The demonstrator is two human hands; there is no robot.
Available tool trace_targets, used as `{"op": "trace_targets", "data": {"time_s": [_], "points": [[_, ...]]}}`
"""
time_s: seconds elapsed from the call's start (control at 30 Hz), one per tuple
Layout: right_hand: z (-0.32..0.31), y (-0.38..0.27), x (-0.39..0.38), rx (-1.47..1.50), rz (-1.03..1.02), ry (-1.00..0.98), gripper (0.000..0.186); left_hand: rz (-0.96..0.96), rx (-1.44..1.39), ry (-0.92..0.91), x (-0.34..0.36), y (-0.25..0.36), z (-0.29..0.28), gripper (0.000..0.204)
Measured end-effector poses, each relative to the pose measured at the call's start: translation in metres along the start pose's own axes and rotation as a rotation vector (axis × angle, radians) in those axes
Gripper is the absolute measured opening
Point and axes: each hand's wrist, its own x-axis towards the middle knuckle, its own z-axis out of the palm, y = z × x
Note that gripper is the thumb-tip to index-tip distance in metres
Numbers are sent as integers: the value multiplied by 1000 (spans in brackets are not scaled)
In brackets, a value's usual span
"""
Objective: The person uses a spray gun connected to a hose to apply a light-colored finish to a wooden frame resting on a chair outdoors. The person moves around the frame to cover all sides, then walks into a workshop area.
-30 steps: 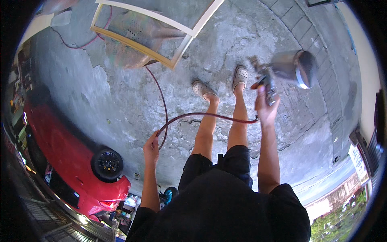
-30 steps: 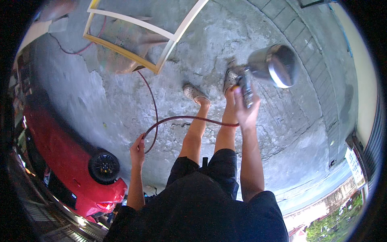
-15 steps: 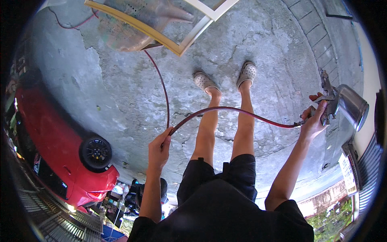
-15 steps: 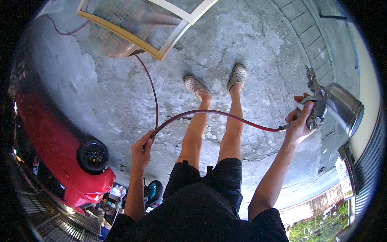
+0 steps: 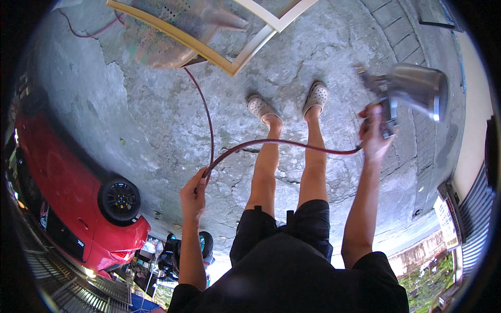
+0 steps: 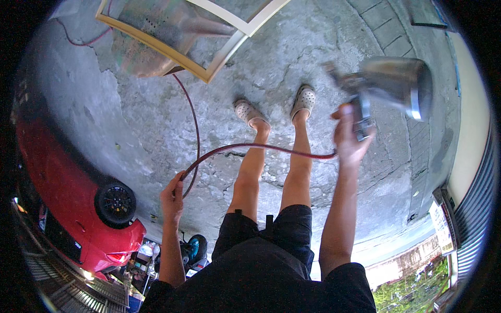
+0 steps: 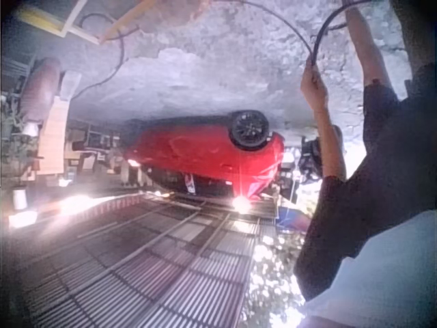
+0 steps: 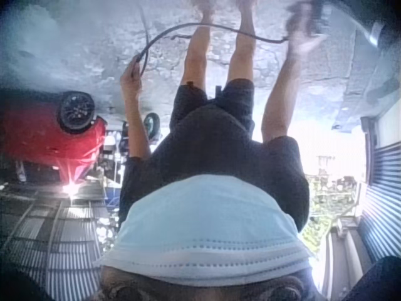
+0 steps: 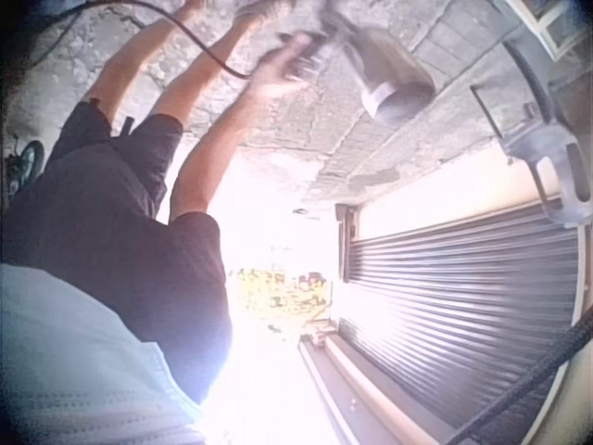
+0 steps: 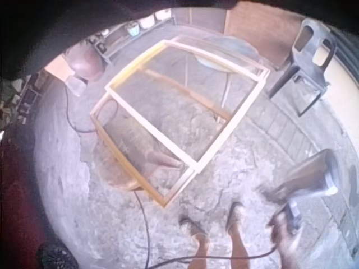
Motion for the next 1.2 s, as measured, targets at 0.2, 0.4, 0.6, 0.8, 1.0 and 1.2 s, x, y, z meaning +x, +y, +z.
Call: {"op": "trace_targets", "data": {"time_s": [0.2,0.4,0.6,0.8,1.0,1.2], "points": [[20,-22,-50,-7,-130,-505,22,-38,117,-6,-6,-21,-18,27],[-9,-49,38,-159,-151,-366,19,-208,38,-44,-21,5,31,28],[-64,-77,223,-169,-259,-116,25,-137,-51,-86,-2,108,167,29],[-129,-131,374,-153,-454,88,27,-65,-168,-110,39,237,288,29],[-197,-236,444,-98,-501,5,33,-66,-177,-131,71,331,332,28],[-192,-321,514,-206,-572,-117,34,-37,-215,-202,126,390,378,32]]}}
